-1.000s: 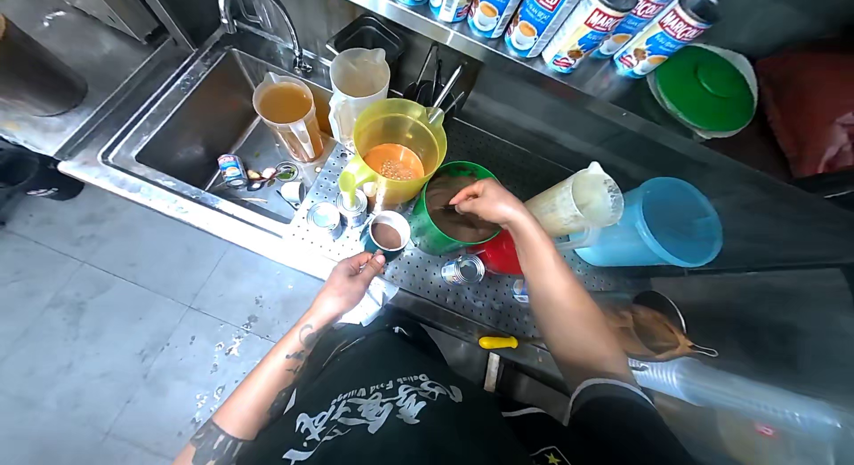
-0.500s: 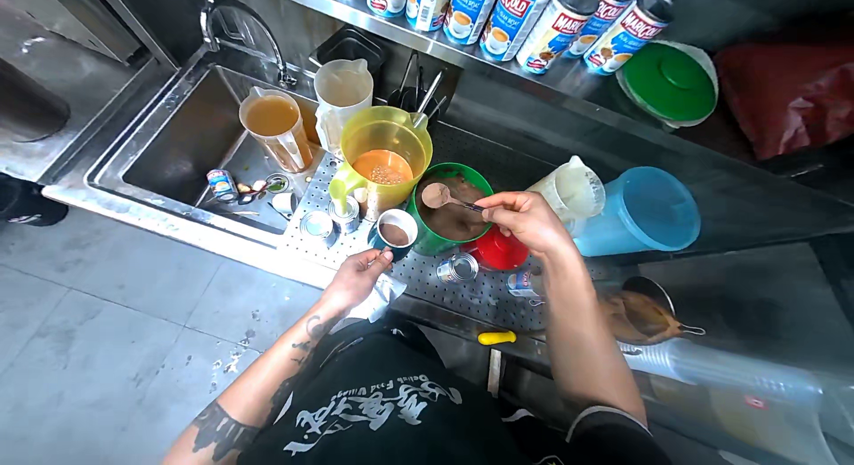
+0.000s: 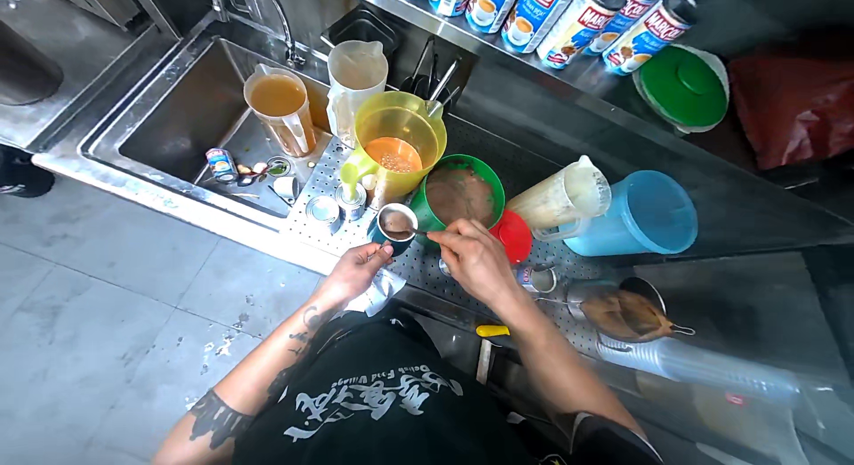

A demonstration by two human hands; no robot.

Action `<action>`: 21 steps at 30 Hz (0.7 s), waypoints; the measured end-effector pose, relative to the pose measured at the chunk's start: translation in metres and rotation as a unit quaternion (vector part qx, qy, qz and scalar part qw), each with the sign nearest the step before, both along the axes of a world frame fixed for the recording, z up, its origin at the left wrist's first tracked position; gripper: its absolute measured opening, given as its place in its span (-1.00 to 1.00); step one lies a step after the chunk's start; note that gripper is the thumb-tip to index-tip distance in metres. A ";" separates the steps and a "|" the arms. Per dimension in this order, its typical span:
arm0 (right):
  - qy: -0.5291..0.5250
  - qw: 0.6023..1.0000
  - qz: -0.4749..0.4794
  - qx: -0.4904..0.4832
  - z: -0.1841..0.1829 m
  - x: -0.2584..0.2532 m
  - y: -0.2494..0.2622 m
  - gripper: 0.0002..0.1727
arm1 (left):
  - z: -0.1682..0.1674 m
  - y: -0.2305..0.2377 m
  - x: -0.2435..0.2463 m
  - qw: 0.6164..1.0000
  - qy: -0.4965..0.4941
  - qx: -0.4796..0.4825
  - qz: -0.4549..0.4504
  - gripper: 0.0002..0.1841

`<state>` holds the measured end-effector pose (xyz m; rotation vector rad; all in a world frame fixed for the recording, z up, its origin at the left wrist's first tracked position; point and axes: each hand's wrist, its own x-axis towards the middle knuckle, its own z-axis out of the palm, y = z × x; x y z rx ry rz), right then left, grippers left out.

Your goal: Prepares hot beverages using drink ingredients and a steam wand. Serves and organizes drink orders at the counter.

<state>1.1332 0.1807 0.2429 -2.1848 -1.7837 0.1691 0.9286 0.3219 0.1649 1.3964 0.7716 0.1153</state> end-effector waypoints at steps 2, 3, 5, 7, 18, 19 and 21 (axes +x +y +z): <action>0.015 1.000 0.005 -0.005 -0.002 0.001 -0.001 -0.67 | -0.007 0.000 -0.003 1.000 -0.005 0.003 -0.001 -0.64; 0.028 1.000 0.003 0.007 0.000 0.003 0.000 -0.67 | -0.009 0.002 -0.004 1.000 -0.008 0.003 0.001 -0.65; 0.072 0.997 -0.011 0.010 0.005 0.008 -0.001 -0.69 | -0.014 0.002 -0.008 1.000 -0.008 0.002 0.003 -0.65; 0.126 0.991 -0.033 -0.018 0.011 0.018 -0.003 -0.71 | -0.020 0.002 -0.010 1.000 -0.008 0.008 -0.001 -0.65; 0.028 0.974 -0.161 -0.156 0.013 0.110 0.019 -0.71 | -0.023 0.009 -0.040 0.997 -0.046 0.046 -0.042 -0.66; 0.027 0.969 -0.158 -0.188 -0.001 0.116 0.029 -0.73 | -0.024 0.011 -0.041 0.997 -0.044 0.045 -0.044 -0.65; 0.032 0.964 -0.133 -0.227 -0.029 0.125 0.047 -0.73 | -0.027 0.013 -0.044 0.998 -0.034 0.037 -0.047 -0.66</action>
